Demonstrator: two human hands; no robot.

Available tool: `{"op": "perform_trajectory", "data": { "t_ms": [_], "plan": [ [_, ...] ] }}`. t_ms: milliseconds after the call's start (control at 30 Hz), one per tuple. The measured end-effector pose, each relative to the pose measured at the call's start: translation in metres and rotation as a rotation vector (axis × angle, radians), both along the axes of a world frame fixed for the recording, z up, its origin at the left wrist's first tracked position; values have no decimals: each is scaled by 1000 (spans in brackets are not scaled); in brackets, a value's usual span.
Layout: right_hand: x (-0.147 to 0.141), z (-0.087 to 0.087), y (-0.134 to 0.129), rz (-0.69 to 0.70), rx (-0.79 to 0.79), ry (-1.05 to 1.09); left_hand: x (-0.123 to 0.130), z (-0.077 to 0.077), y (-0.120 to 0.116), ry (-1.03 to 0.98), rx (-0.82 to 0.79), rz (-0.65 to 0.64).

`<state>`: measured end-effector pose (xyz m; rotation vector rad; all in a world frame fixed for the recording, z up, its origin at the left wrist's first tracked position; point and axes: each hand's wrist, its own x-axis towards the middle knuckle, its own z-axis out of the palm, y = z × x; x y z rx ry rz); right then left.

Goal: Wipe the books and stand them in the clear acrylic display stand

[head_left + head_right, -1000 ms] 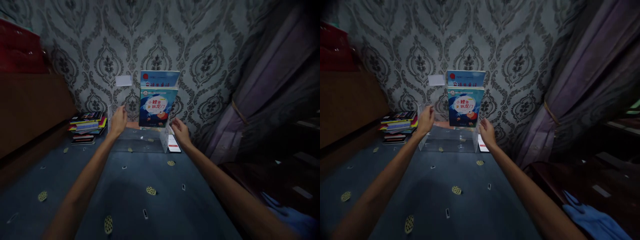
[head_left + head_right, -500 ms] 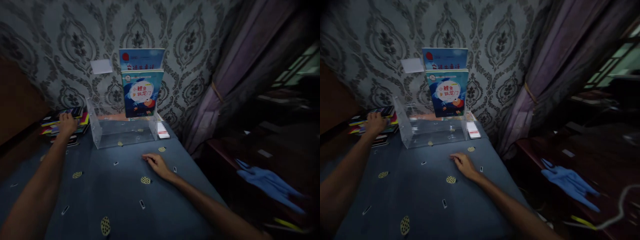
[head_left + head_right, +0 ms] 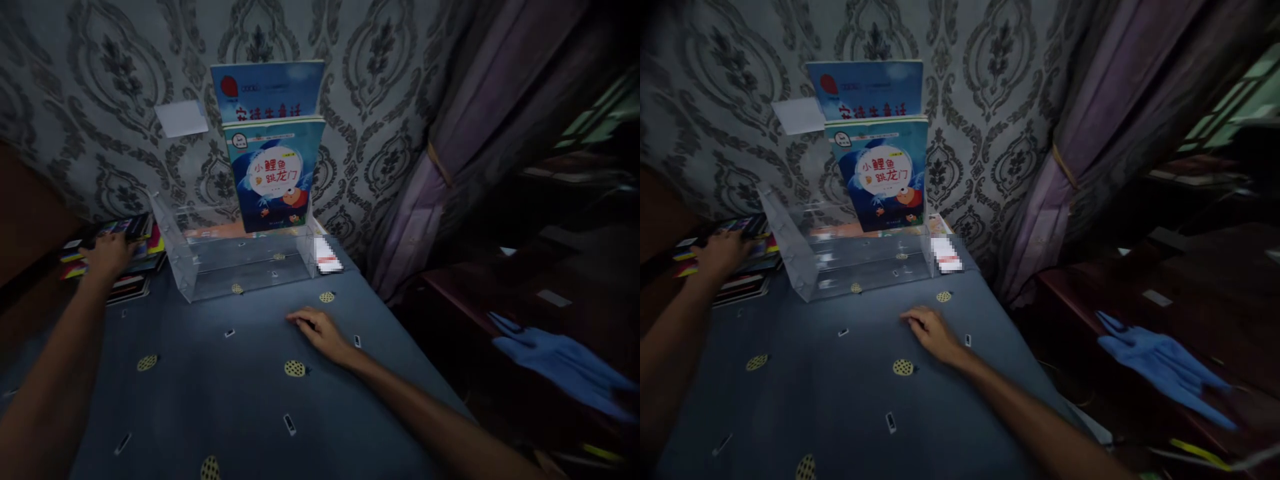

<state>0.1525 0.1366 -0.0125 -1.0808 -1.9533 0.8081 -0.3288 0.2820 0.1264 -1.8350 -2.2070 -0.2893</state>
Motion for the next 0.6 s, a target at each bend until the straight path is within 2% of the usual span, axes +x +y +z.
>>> {"op": "perform_trajectory", "data": {
  "t_ms": [67,133,300,467,600],
  "plan": [
    [1,-2,1,14,27,2,6,5,-9,64,-8,88],
    [2,-4,3,30,44,6,12,10,-16,129,-17,93],
    [4,-5,5,41,15,-10,20,19,-9,191,-45,123],
    [3,-1,4,36,8,-11,14,17,-2,180,-83,116],
    [3,-3,4,19,8,-17,10,12,-13,275,-76,65]
  ]
}}
